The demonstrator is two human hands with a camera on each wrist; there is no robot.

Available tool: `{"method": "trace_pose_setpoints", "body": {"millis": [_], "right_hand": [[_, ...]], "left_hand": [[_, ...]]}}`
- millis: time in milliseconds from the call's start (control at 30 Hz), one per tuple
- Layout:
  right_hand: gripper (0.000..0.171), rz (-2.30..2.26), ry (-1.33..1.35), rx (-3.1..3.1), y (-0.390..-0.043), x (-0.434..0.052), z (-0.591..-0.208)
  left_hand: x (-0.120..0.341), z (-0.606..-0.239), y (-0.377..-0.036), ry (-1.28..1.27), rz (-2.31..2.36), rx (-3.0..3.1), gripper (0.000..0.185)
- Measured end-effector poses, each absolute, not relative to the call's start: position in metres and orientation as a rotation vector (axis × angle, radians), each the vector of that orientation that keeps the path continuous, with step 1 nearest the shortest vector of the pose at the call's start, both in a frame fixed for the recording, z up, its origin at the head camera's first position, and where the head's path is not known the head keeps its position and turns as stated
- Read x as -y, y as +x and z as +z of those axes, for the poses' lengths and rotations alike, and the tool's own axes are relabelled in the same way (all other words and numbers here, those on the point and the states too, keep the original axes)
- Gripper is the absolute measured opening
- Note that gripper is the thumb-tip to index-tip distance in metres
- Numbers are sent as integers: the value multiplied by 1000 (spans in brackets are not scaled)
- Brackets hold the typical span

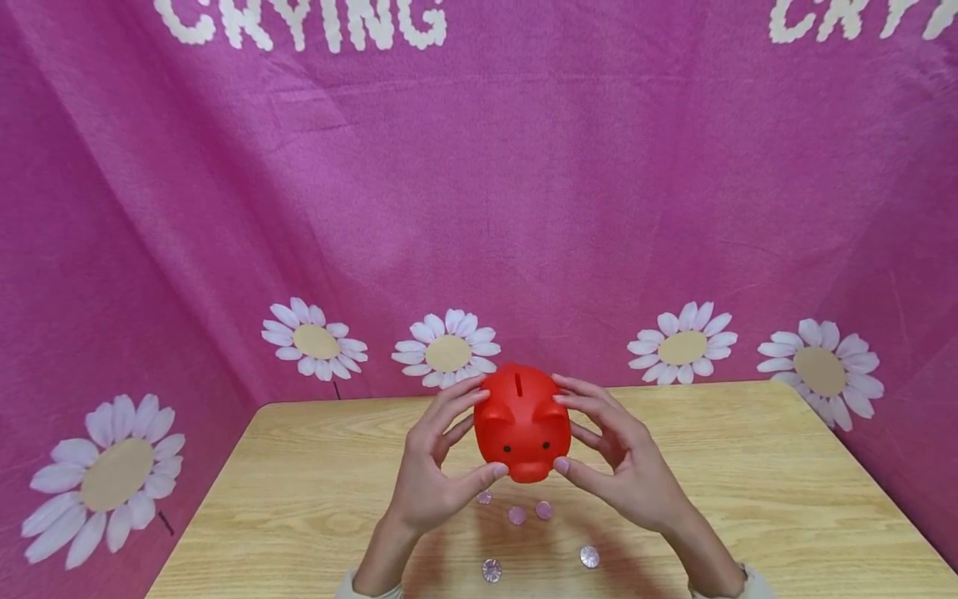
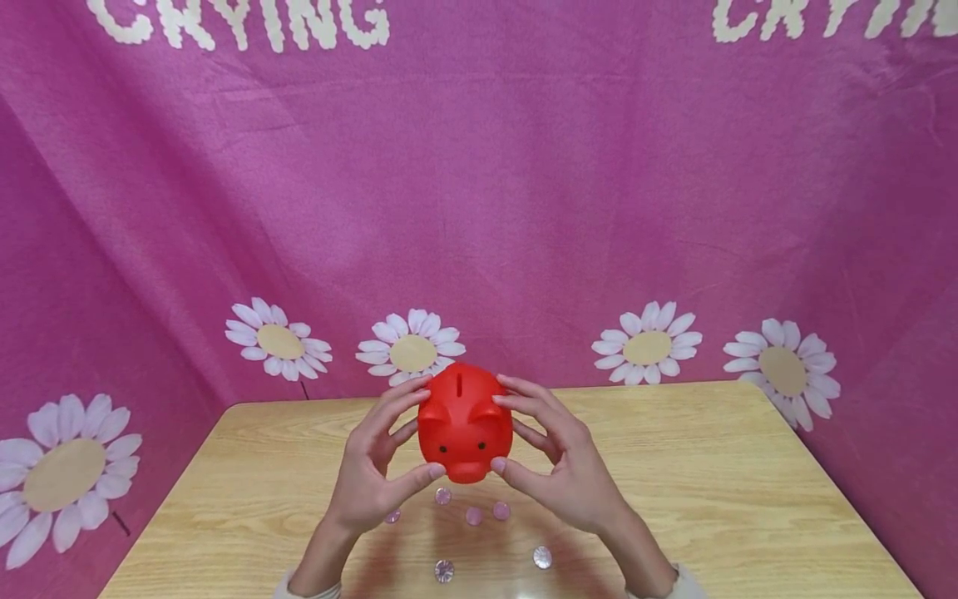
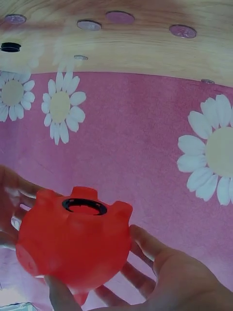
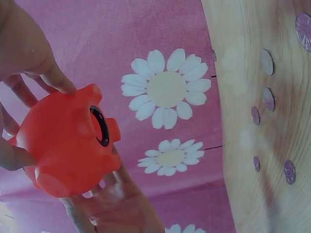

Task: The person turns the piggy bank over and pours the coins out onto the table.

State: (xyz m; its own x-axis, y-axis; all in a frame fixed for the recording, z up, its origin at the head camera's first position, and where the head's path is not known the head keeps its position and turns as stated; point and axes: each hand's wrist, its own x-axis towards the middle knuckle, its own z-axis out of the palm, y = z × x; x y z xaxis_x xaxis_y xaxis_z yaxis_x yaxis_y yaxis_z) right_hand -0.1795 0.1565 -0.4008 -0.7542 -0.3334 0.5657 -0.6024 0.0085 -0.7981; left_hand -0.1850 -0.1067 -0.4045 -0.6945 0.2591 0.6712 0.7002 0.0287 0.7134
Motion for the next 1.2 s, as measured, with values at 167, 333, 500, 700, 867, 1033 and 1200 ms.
{"method": "trace_pose_setpoints", "body": {"millis": [167,333,500,700,867,1033,1200], "right_hand": [[64,1845,1003,2040,-180,-157,-400],[65,1838,1002,2055,-182,-158,-402],[66,1808,987,2100,-183,-160,-408],[65,1799,981,2138,-184,-162,-414],[65,1811,961,2175,-184,-162,-417],[63,1767,973,2202,-187,-163,-423],[61,1766,960,2246,-189,-163,-430]], "left_hand": [[108,-405,-186,-1022,-1726,1930,69],[109,-407,-186,-1004,-1711,1968,69],[108,-409,-185,-947,-1715,2052,69],[109,-414,-184,-896,-1737,2117,68],[111,-418,-184,-891,-1748,2144,68],[113,-421,-184,-872,-1733,2209,68],[114,-426,-185,-825,-1743,2300,72]]}}
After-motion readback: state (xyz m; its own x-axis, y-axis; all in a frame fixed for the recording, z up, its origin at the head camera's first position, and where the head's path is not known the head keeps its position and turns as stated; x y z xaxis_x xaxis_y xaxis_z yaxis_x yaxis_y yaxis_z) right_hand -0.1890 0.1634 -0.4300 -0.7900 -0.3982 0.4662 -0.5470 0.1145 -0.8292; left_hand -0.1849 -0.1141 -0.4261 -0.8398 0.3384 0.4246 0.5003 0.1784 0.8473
